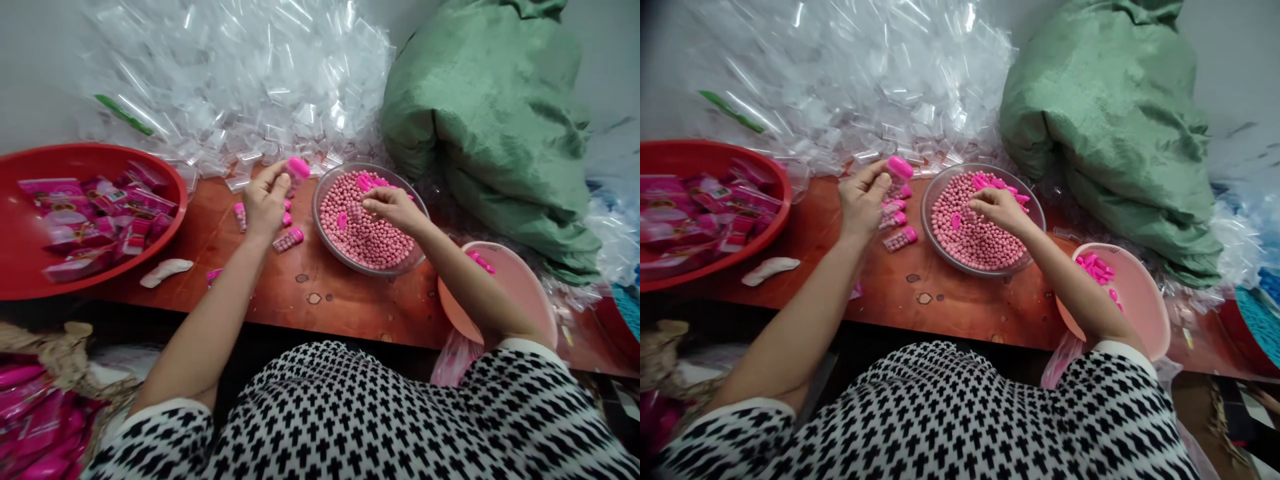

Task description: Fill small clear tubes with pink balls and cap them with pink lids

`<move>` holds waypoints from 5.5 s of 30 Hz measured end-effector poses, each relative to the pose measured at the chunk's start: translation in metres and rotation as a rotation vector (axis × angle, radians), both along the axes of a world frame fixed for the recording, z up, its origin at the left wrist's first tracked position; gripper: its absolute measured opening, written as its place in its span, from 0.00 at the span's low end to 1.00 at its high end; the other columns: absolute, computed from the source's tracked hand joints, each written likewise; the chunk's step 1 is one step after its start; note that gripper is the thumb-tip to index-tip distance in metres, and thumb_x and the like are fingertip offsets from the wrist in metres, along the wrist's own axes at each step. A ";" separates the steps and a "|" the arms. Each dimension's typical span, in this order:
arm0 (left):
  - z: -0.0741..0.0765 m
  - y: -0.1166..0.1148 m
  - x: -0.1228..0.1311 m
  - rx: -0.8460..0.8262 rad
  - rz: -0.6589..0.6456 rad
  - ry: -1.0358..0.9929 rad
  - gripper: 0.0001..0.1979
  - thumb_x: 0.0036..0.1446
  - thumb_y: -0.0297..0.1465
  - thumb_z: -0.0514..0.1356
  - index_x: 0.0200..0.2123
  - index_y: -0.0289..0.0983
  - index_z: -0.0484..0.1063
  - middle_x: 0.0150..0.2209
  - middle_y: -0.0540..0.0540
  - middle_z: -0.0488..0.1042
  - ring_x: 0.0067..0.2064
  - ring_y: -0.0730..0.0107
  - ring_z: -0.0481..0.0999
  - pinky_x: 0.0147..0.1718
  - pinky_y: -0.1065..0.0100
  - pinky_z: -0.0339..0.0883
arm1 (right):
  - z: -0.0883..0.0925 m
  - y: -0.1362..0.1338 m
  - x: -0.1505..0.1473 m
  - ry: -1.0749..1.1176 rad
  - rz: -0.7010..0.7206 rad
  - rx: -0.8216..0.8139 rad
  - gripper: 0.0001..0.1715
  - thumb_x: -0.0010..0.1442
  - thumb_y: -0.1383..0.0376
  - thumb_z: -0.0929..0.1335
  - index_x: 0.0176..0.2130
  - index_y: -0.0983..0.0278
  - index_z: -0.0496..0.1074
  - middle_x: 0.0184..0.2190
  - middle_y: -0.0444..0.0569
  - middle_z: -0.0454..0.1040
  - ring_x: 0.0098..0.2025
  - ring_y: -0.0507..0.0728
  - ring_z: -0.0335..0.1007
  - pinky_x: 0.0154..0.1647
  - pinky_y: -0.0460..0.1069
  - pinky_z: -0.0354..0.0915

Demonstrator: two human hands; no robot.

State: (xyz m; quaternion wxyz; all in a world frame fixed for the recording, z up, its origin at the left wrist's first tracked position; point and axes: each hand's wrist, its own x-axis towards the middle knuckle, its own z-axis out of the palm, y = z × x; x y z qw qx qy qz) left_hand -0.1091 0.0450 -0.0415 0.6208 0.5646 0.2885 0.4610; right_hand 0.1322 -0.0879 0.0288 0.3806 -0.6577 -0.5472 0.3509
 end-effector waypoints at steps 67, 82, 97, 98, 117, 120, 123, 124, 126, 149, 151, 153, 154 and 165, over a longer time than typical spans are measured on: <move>0.033 -0.072 0.070 -0.098 -0.437 0.032 0.27 0.45 0.49 0.74 0.40 0.35 0.80 0.39 0.42 0.83 0.39 0.63 0.81 0.43 0.60 0.79 | -0.008 -0.015 0.065 -1.174 -0.187 -0.330 0.20 0.69 0.61 0.62 0.48 0.64 0.81 0.51 0.61 0.79 0.47 0.65 0.77 0.41 0.52 0.67; 0.034 -0.077 0.075 -0.312 -0.390 -0.240 0.26 0.41 0.46 0.76 0.36 0.34 0.74 0.35 0.48 0.77 0.35 0.70 0.76 0.38 0.63 0.75 | 0.016 -0.045 -0.002 -0.115 -0.060 0.115 0.27 0.58 0.42 0.71 0.34 0.64 0.76 0.27 0.48 0.76 0.27 0.55 0.72 0.30 0.50 0.71; 0.019 -0.080 0.077 -0.215 -0.480 -0.281 0.21 0.48 0.45 0.72 0.36 0.36 0.76 0.35 0.46 0.77 0.37 0.66 0.77 0.45 0.58 0.72 | 0.010 -0.043 0.008 -0.640 -0.024 0.272 0.28 0.52 0.35 0.69 0.40 0.50 0.77 0.24 0.51 0.78 0.20 0.63 0.73 0.21 0.58 0.64; 0.019 -0.081 0.075 -0.155 -0.426 -0.248 0.18 0.51 0.43 0.70 0.37 0.36 0.76 0.37 0.45 0.78 0.39 0.65 0.77 0.47 0.59 0.72 | 0.013 -0.046 0.005 -0.623 -0.063 0.266 0.29 0.53 0.36 0.69 0.43 0.52 0.79 0.27 0.52 0.80 0.24 0.65 0.75 0.25 0.59 0.67; 0.024 -0.086 0.060 0.405 -0.202 0.170 0.13 0.62 0.37 0.63 0.46 0.39 0.83 0.47 0.44 0.84 0.49 0.60 0.82 0.53 0.63 0.71 | 0.014 -0.055 0.000 -0.687 0.145 0.386 0.17 0.67 0.58 0.68 0.51 0.61 0.79 0.39 0.49 0.83 0.36 0.56 0.76 0.40 0.49 0.68; 0.024 -0.088 0.059 0.436 -0.202 0.149 0.12 0.62 0.37 0.63 0.43 0.39 0.84 0.46 0.44 0.84 0.47 0.60 0.82 0.51 0.62 0.73 | 0.011 -0.060 -0.005 -0.864 0.168 0.382 0.17 0.70 0.60 0.64 0.51 0.64 0.78 0.39 0.54 0.82 0.36 0.57 0.75 0.39 0.50 0.68; 0.022 -0.090 0.058 0.500 -0.201 0.216 0.11 0.63 0.35 0.61 0.43 0.41 0.84 0.45 0.45 0.84 0.45 0.61 0.83 0.49 0.63 0.73 | 0.006 -0.065 -0.012 -1.036 0.192 0.338 0.22 0.73 0.64 0.58 0.53 0.67 0.76 0.33 0.56 0.81 0.31 0.58 0.71 0.35 0.52 0.66; 0.021 -0.091 0.058 0.529 -0.197 0.244 0.11 0.64 0.34 0.60 0.43 0.41 0.84 0.44 0.45 0.85 0.45 0.61 0.83 0.48 0.63 0.73 | 0.004 -0.065 -0.013 -1.070 0.211 0.328 0.24 0.73 0.65 0.56 0.54 0.69 0.75 0.32 0.58 0.80 0.31 0.58 0.71 0.35 0.52 0.66; 0.019 -0.093 0.059 0.589 -0.194 0.285 0.12 0.64 0.32 0.59 0.44 0.41 0.83 0.41 0.44 0.85 0.43 0.61 0.83 0.46 0.64 0.73 | 0.002 -0.065 -0.015 -1.110 0.253 0.301 0.26 0.73 0.67 0.54 0.55 0.72 0.75 0.32 0.60 0.80 0.32 0.59 0.71 0.35 0.54 0.66; 0.009 -0.089 0.072 0.369 -0.178 -0.073 0.10 0.58 0.35 0.69 0.43 0.43 0.85 0.44 0.44 0.84 0.52 0.60 0.78 0.57 0.58 0.71 | 0.006 -0.049 -0.016 0.783 0.011 -0.218 0.28 0.47 0.45 0.78 0.37 0.63 0.76 0.32 0.48 0.81 0.37 0.59 0.80 0.42 0.57 0.80; 0.007 -0.089 0.071 0.375 -0.141 -0.058 0.10 0.57 0.33 0.69 0.43 0.42 0.85 0.44 0.43 0.83 0.52 0.61 0.78 0.56 0.59 0.71 | 0.004 -0.046 -0.024 0.827 -0.031 -0.235 0.25 0.46 0.48 0.78 0.35 0.64 0.75 0.28 0.47 0.80 0.34 0.58 0.79 0.42 0.57 0.80; 0.006 -0.089 0.070 0.381 -0.135 -0.062 0.09 0.58 0.33 0.69 0.42 0.41 0.85 0.44 0.43 0.83 0.52 0.61 0.78 0.56 0.60 0.71 | 0.000 -0.043 -0.032 0.848 -0.117 -0.178 0.22 0.44 0.53 0.78 0.32 0.64 0.74 0.26 0.46 0.79 0.30 0.57 0.77 0.40 0.56 0.80; 0.006 -0.088 0.069 0.387 -0.135 -0.066 0.09 0.58 0.32 0.68 0.42 0.41 0.85 0.44 0.44 0.83 0.51 0.62 0.78 0.55 0.61 0.71 | -0.002 -0.040 -0.037 0.855 -0.163 -0.143 0.21 0.43 0.54 0.78 0.31 0.63 0.73 0.24 0.45 0.78 0.29 0.56 0.76 0.39 0.55 0.79; 0.009 -0.111 0.044 0.388 0.150 -0.104 0.18 0.70 0.39 0.57 0.61 0.46 0.71 0.59 0.44 0.76 0.63 0.60 0.73 0.65 0.54 0.65 | 0.009 -0.028 -0.073 0.360 -0.102 -0.010 0.25 0.54 0.45 0.74 0.38 0.62 0.74 0.34 0.46 0.78 0.37 0.57 0.75 0.42 0.53 0.75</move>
